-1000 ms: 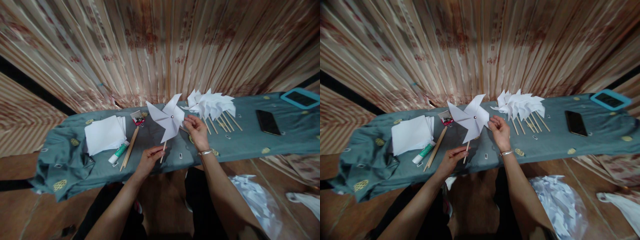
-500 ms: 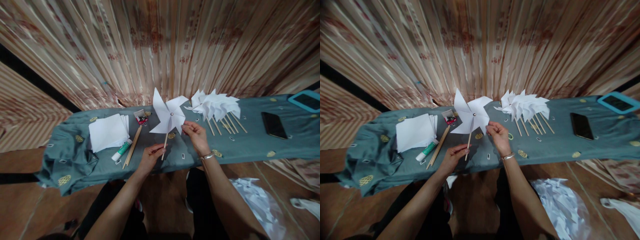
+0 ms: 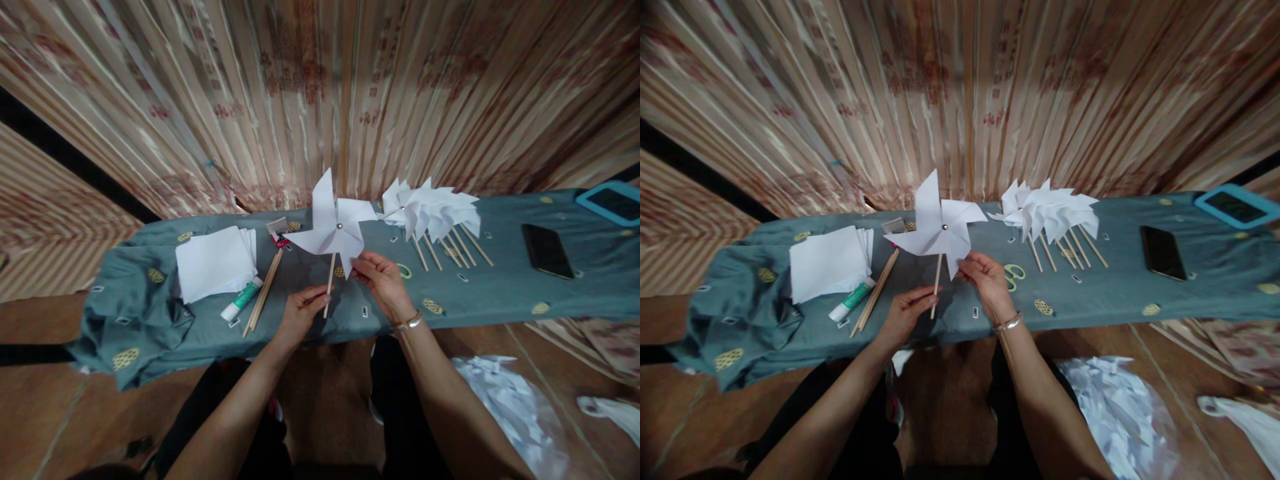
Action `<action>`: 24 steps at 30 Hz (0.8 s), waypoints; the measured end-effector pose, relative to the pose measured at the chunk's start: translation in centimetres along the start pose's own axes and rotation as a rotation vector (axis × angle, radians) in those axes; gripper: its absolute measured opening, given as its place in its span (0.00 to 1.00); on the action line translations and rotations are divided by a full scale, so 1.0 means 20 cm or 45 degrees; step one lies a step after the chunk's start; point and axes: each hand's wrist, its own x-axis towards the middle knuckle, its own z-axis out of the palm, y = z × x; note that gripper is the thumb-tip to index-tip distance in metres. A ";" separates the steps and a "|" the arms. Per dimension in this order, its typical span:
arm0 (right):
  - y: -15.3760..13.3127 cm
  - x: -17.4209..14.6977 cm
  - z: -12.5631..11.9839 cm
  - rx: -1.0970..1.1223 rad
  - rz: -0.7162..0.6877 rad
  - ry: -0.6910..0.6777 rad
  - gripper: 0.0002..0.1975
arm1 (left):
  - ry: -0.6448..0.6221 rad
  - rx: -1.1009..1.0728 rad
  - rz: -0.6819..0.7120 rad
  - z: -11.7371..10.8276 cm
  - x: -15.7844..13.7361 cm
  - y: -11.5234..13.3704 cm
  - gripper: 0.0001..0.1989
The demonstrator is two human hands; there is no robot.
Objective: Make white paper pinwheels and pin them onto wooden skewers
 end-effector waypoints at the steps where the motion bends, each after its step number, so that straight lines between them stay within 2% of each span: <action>1: 0.00 0.00 0.00 0.009 0.008 -0.006 0.20 | 0.001 0.000 0.003 0.00 0.00 0.00 0.17; 10: 0.02 -0.02 0.03 -0.018 0.026 -0.102 0.18 | -0.035 0.020 0.019 0.01 0.01 -0.02 0.17; 24: 0.06 -0.01 0.05 -0.335 -0.177 -0.111 0.15 | -0.047 0.002 0.035 0.03 0.02 -0.05 0.15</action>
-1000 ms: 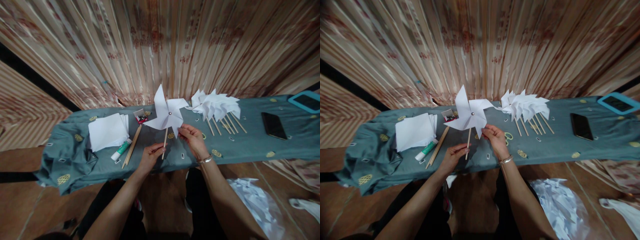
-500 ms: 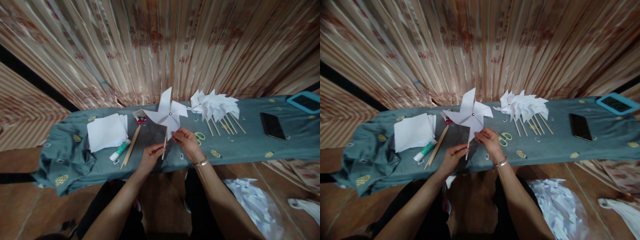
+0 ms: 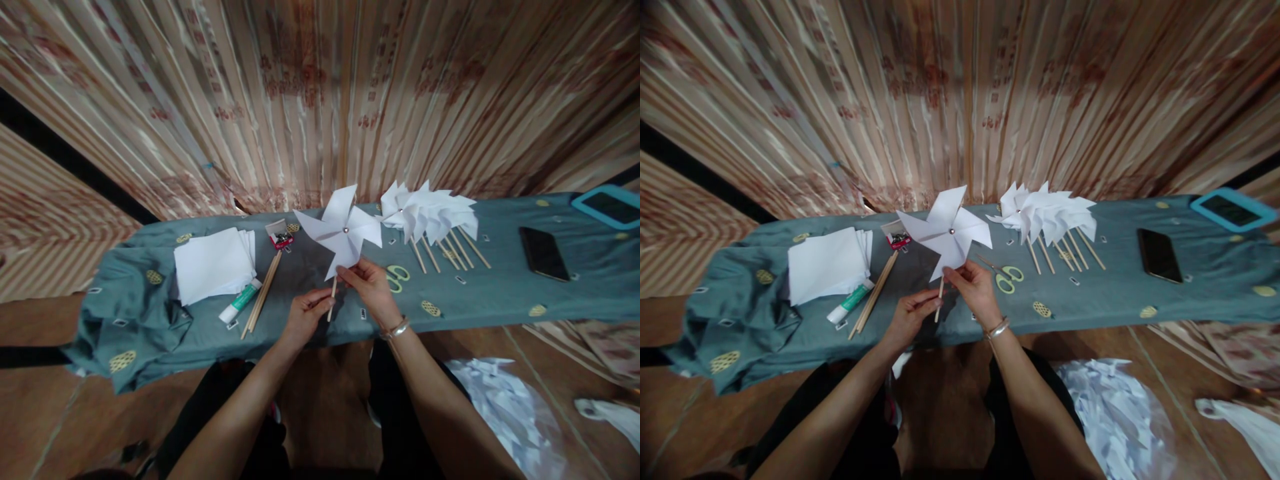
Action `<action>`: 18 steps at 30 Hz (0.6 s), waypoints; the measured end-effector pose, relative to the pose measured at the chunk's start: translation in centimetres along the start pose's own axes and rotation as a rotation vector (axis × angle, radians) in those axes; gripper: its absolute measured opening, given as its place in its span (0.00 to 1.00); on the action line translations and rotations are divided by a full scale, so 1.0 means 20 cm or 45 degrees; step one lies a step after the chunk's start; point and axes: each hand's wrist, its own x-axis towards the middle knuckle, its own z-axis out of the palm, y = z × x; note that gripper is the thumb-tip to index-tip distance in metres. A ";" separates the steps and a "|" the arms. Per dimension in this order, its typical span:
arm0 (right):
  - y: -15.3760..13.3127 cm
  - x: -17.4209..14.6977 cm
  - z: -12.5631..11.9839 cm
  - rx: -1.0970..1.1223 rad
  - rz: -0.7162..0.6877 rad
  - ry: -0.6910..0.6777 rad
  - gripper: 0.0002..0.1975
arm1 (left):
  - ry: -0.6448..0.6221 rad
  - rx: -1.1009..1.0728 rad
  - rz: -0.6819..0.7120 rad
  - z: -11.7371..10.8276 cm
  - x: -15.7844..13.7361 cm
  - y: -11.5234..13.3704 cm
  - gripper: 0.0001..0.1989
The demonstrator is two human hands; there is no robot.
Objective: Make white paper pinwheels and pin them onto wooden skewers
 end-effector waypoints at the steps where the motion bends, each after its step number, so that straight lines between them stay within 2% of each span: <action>1: 0.01 0.00 0.00 -0.018 -0.012 0.000 0.15 | -0.001 -0.006 0.000 0.00 0.00 0.00 0.15; 5: 0.02 0.00 0.00 -0.107 -0.079 -0.010 0.14 | -0.002 -0.044 -0.003 0.01 0.00 0.00 0.15; 11: 0.03 -0.03 -0.02 -0.436 -0.199 -0.071 0.13 | 0.023 -0.093 -0.032 0.03 0.00 0.02 0.17; 18: 0.06 -0.05 0.00 -0.406 -0.191 -0.018 0.12 | 0.053 -0.140 -0.044 0.05 0.02 0.01 0.17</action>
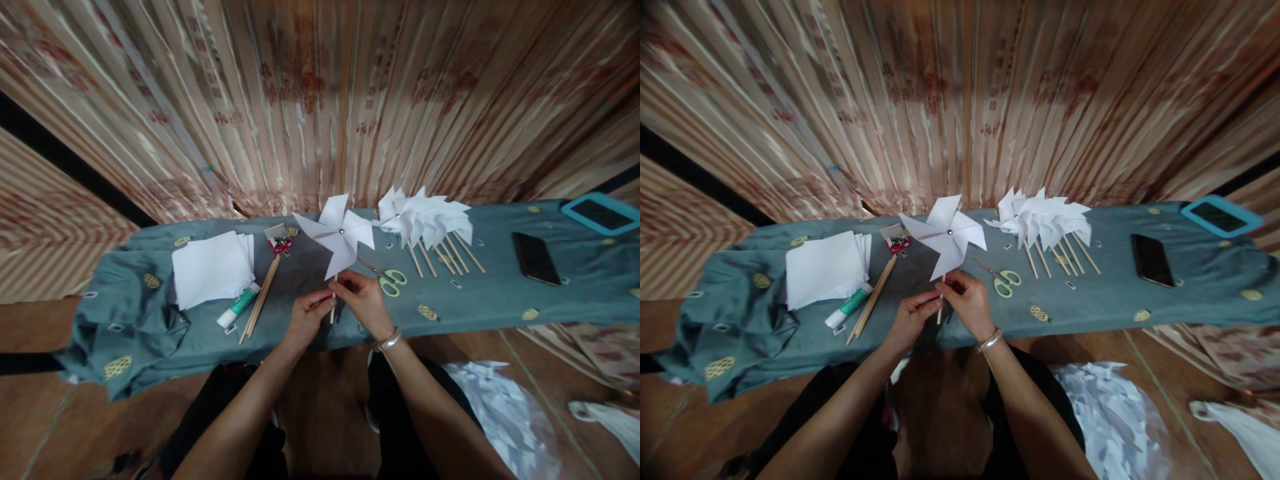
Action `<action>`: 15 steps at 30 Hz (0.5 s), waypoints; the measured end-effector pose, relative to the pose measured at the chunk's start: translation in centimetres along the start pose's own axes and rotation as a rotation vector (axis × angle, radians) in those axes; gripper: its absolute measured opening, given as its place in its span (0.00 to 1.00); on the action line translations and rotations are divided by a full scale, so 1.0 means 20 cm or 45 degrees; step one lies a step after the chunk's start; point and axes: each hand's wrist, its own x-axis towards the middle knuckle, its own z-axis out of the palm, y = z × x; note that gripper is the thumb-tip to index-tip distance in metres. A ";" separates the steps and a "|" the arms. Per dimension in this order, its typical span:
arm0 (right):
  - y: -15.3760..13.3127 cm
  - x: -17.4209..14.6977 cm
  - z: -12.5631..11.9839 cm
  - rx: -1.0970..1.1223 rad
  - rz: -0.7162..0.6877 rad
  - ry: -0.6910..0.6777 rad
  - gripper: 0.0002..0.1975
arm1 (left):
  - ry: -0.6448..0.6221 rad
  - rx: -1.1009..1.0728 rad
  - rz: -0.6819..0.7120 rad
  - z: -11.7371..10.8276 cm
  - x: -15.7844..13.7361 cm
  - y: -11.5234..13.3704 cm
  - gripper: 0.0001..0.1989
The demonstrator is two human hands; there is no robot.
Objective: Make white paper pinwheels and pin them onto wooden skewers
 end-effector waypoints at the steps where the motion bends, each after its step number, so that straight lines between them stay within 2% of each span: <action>1: 0.00 0.00 0.00 0.000 0.006 0.020 0.12 | -0.005 -0.011 -0.005 0.01 0.00 0.00 0.18; 6: -0.01 0.02 -0.02 0.014 0.052 0.110 0.10 | 0.005 -0.048 -0.038 0.05 0.02 0.00 0.20; 10: -0.01 0.08 -0.14 -0.090 0.034 0.208 0.12 | -0.017 -0.011 -0.045 0.05 0.02 0.00 0.21; 12: -0.02 0.14 -0.25 -0.285 -0.005 0.247 0.14 | -0.023 -0.010 -0.046 0.04 0.02 0.00 0.20; 15: -0.05 0.26 -0.42 -0.710 -0.050 0.338 0.12 | -0.028 -0.009 -0.045 0.02 0.02 0.00 0.20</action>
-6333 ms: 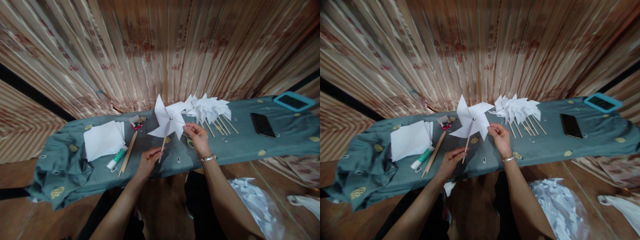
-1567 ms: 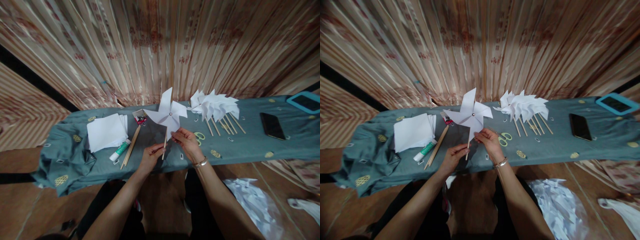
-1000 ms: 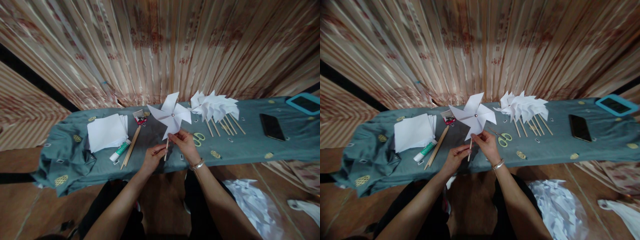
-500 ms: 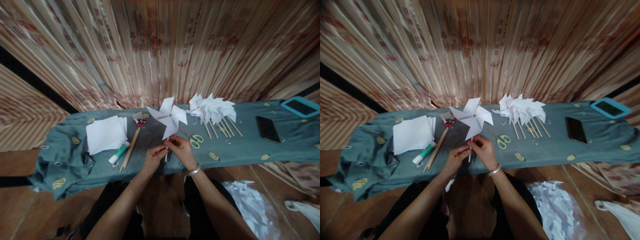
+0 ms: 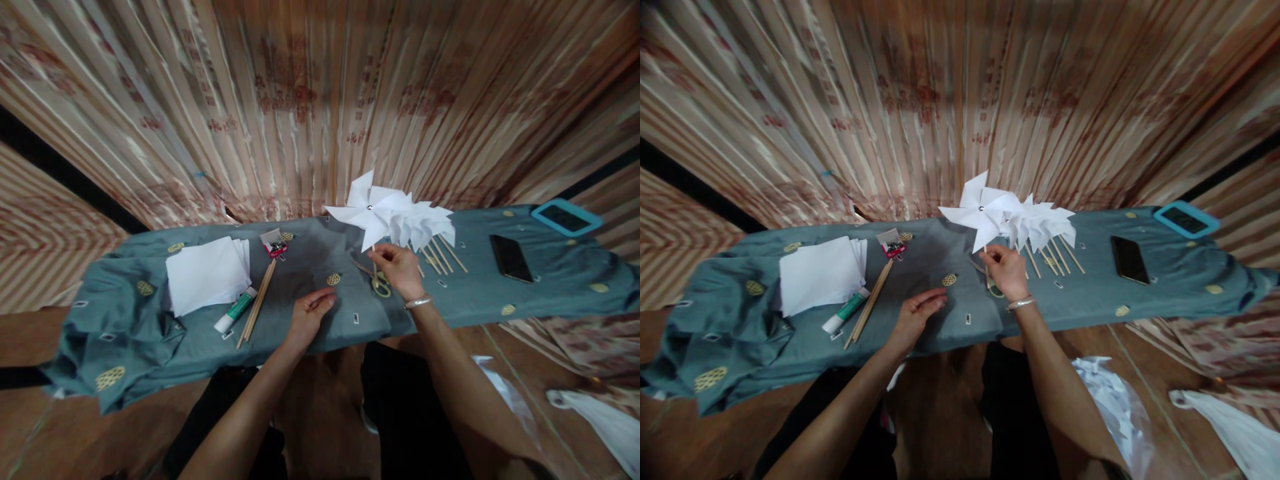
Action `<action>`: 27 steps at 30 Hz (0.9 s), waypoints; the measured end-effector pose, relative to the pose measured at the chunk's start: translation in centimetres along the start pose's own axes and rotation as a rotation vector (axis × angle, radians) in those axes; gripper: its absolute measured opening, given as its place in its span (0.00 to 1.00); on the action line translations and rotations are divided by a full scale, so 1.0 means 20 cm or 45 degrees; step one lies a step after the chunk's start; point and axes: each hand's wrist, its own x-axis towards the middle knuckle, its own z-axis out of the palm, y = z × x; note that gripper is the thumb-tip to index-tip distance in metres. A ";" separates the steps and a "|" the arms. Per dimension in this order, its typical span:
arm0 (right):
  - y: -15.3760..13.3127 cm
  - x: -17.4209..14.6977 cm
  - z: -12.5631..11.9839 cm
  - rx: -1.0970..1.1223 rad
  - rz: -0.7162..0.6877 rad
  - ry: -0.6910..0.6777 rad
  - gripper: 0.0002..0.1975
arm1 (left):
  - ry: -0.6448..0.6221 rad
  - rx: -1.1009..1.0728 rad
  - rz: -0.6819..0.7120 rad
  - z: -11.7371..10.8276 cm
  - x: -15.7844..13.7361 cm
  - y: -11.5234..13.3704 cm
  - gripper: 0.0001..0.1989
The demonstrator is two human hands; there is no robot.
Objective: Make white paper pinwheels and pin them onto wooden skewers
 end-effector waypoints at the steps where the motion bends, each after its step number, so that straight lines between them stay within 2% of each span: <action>1: 0.02 0.05 -0.04 -0.134 -0.014 0.015 0.10 | -0.002 0.001 0.001 0.00 0.00 0.00 0.19; 4: 0.07 0.18 -0.12 -0.440 -0.028 -0.016 0.10 | -0.009 -0.004 0.007 -0.01 -0.01 0.01 0.19; 8: 0.17 0.24 -0.13 -0.727 -0.039 -0.127 0.11 | -0.005 -0.025 0.009 -0.01 -0.01 0.02 0.19; 15: 0.28 0.28 -0.06 -0.840 0.009 -0.157 0.12 | -0.002 -0.027 -0.004 -0.01 -0.02 0.03 0.18; 27: 0.32 0.26 -0.02 -0.979 0.094 -0.155 0.16 | -0.010 -0.017 -0.011 0.00 -0.02 0.01 0.17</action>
